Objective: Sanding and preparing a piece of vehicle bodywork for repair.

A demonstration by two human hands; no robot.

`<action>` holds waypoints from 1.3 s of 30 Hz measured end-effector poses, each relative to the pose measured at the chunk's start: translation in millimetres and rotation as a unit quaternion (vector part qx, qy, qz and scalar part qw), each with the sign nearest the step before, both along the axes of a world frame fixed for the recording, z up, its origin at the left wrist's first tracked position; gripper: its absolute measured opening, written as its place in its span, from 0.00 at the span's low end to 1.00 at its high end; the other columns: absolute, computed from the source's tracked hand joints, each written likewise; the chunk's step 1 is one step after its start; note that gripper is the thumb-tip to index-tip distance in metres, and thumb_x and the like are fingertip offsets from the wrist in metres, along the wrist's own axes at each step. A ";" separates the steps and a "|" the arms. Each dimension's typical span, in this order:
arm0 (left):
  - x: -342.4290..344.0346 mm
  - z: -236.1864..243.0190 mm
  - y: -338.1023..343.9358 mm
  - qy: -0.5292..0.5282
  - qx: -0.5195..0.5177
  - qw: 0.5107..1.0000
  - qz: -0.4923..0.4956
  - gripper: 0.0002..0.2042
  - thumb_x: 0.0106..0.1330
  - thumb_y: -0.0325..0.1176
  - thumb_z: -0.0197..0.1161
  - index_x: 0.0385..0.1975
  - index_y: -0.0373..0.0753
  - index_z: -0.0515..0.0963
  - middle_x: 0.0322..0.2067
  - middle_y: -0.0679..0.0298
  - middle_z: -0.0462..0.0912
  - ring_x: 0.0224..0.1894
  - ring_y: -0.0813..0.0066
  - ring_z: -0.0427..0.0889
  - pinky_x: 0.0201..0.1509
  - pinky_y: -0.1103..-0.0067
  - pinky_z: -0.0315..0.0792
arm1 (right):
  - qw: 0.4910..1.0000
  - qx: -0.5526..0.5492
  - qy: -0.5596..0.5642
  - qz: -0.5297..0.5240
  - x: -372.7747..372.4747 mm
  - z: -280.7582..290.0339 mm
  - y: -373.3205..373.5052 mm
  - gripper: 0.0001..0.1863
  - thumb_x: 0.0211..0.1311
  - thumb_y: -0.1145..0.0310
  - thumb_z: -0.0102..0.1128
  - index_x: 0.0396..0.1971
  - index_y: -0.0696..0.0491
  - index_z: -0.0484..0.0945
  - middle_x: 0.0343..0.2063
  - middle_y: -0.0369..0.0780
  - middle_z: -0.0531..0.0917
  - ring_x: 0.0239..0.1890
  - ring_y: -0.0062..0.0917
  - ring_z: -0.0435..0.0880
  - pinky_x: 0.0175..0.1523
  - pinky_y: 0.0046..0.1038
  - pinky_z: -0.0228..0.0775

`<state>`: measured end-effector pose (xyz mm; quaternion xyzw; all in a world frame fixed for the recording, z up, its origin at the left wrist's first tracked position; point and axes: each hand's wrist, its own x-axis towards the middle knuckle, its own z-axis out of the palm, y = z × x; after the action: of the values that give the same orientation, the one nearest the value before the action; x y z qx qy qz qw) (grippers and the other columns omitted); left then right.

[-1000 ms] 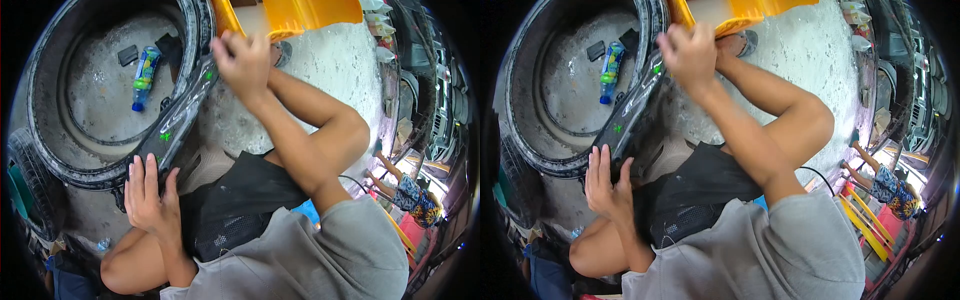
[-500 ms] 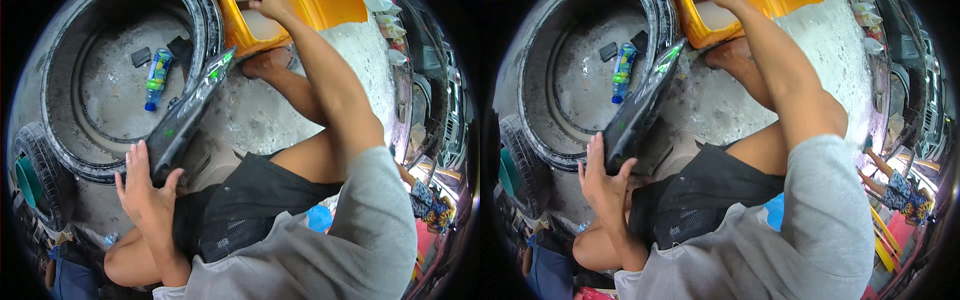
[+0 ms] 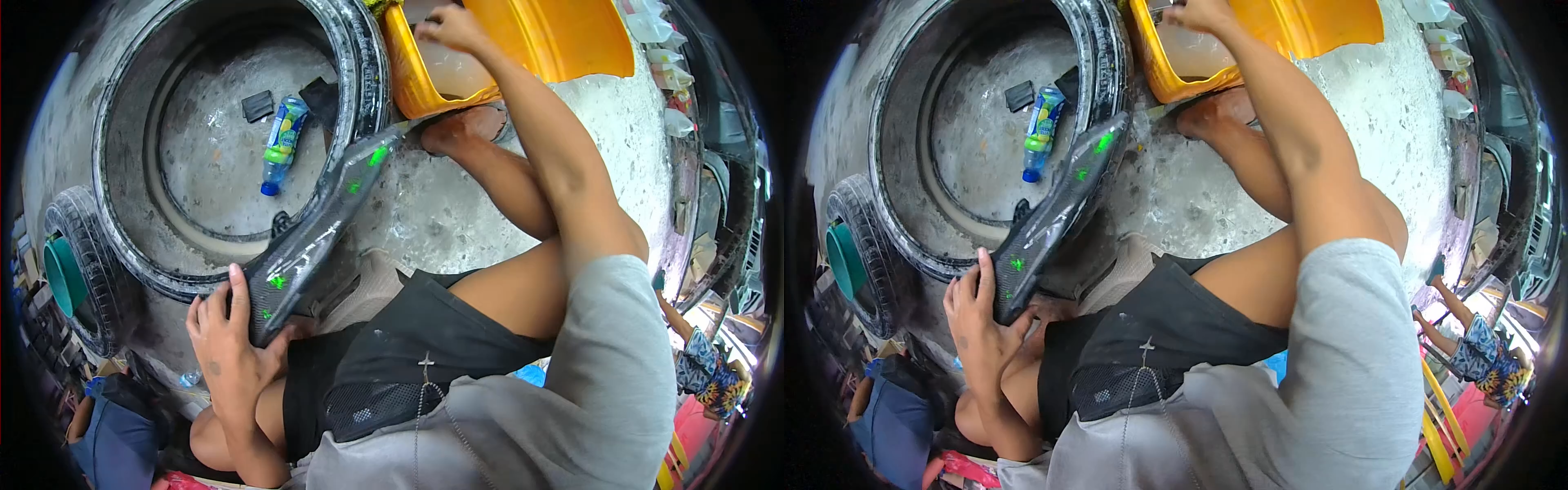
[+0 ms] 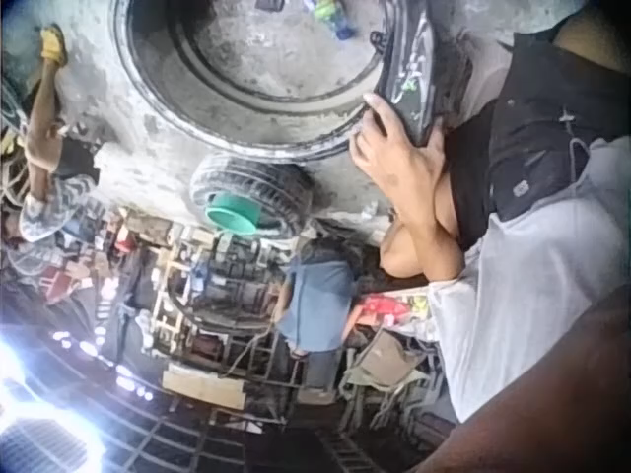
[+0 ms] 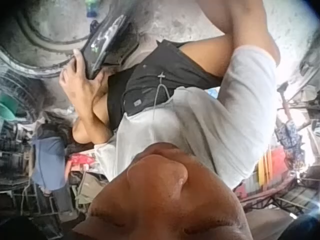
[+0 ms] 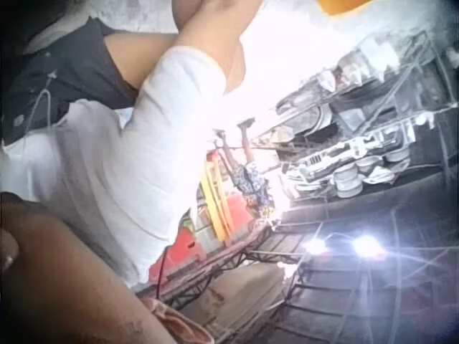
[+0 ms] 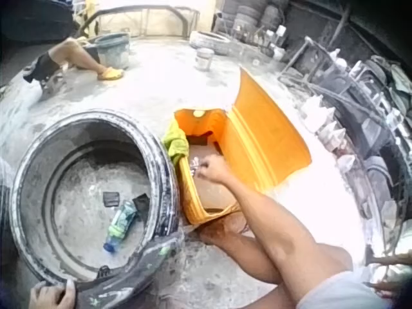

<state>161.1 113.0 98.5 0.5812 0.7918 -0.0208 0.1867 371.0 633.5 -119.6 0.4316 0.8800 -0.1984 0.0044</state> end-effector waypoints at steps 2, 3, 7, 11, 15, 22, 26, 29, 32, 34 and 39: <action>-8.3 -10.3 -8.1 0.002 -0.006 1.000 0.028 0.53 0.44 0.43 0.83 0.75 0.34 0.67 0.56 0.49 0.80 0.60 0.49 0.79 0.72 0.53 0.63 | 0.974 0.128 0.146 -0.114 -16.1 46.7 -14.9 0.19 0.63 0.54 0.69 0.30 0.58 0.86 0.31 0.51 0.89 0.36 0.49 0.88 0.42 0.47 0.78; -11.9 -19.1 -7.4 -0.026 -0.009 0.999 0.033 0.53 0.44 0.43 0.83 0.75 0.34 0.67 0.57 0.49 0.80 0.60 0.48 0.79 0.72 0.53 0.63 | 0.964 0.076 0.215 -0.135 -8.6 75.6 -18.1 0.21 0.62 0.52 0.70 0.30 0.59 0.85 0.30 0.51 0.88 0.36 0.48 0.88 0.42 0.46 0.78; -18.5 -41.7 -14.2 -0.072 -0.030 0.995 0.056 0.52 0.45 0.42 0.83 0.75 0.36 0.67 0.57 0.49 0.80 0.61 0.49 0.78 0.72 0.54 0.64 | 0.943 0.017 0.324 -0.069 -17.1 113.3 -102.9 0.23 0.63 0.48 0.72 0.35 0.56 0.87 0.30 0.48 0.88 0.34 0.41 0.87 0.42 0.41 0.77; -7.1 -44.4 -19.3 -0.037 -0.013 0.999 0.009 0.52 0.44 0.39 0.84 0.76 0.40 0.68 0.56 0.48 0.79 0.59 0.48 0.78 0.69 0.55 0.66 | 0.967 0.005 0.251 -0.042 -27.8 111.5 -207.1 0.25 0.61 0.47 0.74 0.40 0.57 0.89 0.33 0.50 0.89 0.37 0.41 0.90 0.47 0.40 0.80; 0.5 -9.8 -6.5 -0.037 0.028 0.998 0.039 0.52 0.43 0.37 0.84 0.76 0.40 0.68 0.52 0.49 0.77 0.56 0.47 0.78 0.64 0.57 0.69 | 0.932 -0.090 0.288 -0.200 -2.7 133.0 -244.6 0.23 0.62 0.51 0.75 0.37 0.61 0.86 0.29 0.50 0.87 0.33 0.38 0.86 0.44 0.36 0.77; -10.8 -7.0 -5.1 0.035 -0.003 0.998 0.051 0.51 0.43 0.36 0.85 0.75 0.45 0.71 0.53 0.50 0.78 0.58 0.49 0.78 0.65 0.58 0.68 | 0.925 -0.072 0.313 -0.205 -8.9 104.6 -261.4 0.24 0.62 0.52 0.76 0.32 0.62 0.84 0.28 0.50 0.83 0.32 0.36 0.82 0.42 0.36 0.74; -11.1 -6.2 4.5 0.029 -0.045 0.996 0.070 0.50 0.43 0.35 0.85 0.74 0.46 0.71 0.53 0.49 0.79 0.58 0.49 0.78 0.67 0.58 0.66 | 0.939 -0.028 0.287 -0.189 -11.2 101.5 -273.8 0.23 0.63 0.53 0.75 0.32 0.62 0.84 0.27 0.50 0.81 0.31 0.39 0.81 0.40 0.38 0.73; -1.2 -6.4 4.9 0.045 -0.042 0.995 0.082 0.51 0.43 0.35 0.84 0.76 0.51 0.70 0.51 0.52 0.78 0.57 0.50 0.78 0.67 0.58 0.66 | 0.953 0.029 0.260 -0.153 -7.2 103.3 -281.0 0.21 0.62 0.55 0.74 0.31 0.61 0.85 0.26 0.50 0.80 0.33 0.46 0.81 0.43 0.42 0.72; 12.4 -5.5 8.3 0.069 -0.048 0.991 0.101 0.52 0.44 0.36 0.83 0.77 0.54 0.69 0.51 0.54 0.77 0.56 0.51 0.78 0.67 0.56 0.64 | 0.956 0.049 0.266 -0.110 -19.0 94.9 -263.3 0.17 0.61 0.58 0.74 0.30 0.59 0.85 0.29 0.53 0.80 0.39 0.51 0.80 0.45 0.47 0.71; 15.3 -6.7 6.8 0.085 -0.052 0.989 0.110 0.52 0.44 0.36 0.83 0.77 0.55 0.69 0.51 0.55 0.77 0.57 0.52 0.78 0.68 0.55 0.64 | 0.960 0.069 0.250 -0.104 -16.3 99.4 -271.2 0.17 0.61 0.58 0.75 0.29 0.59 0.85 0.28 0.53 0.79 0.39 0.50 0.79 0.45 0.46 0.71; 17.0 -6.9 5.4 0.084 -0.064 0.989 0.102 0.53 0.46 0.39 0.85 0.78 0.57 0.67 0.51 0.56 0.74 0.58 0.52 0.76 0.65 0.47 0.62 | 0.954 0.082 0.256 -0.131 -7.7 94.7 -283.4 0.16 0.63 0.59 0.74 0.29 0.58 0.85 0.27 0.50 0.76 0.36 0.46 0.76 0.44 0.44 0.70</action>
<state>178.1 118.5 91.6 0.4809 0.8567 -0.1008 0.1573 363.3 350.1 -25.0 0.4763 0.8008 -0.2280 -0.2826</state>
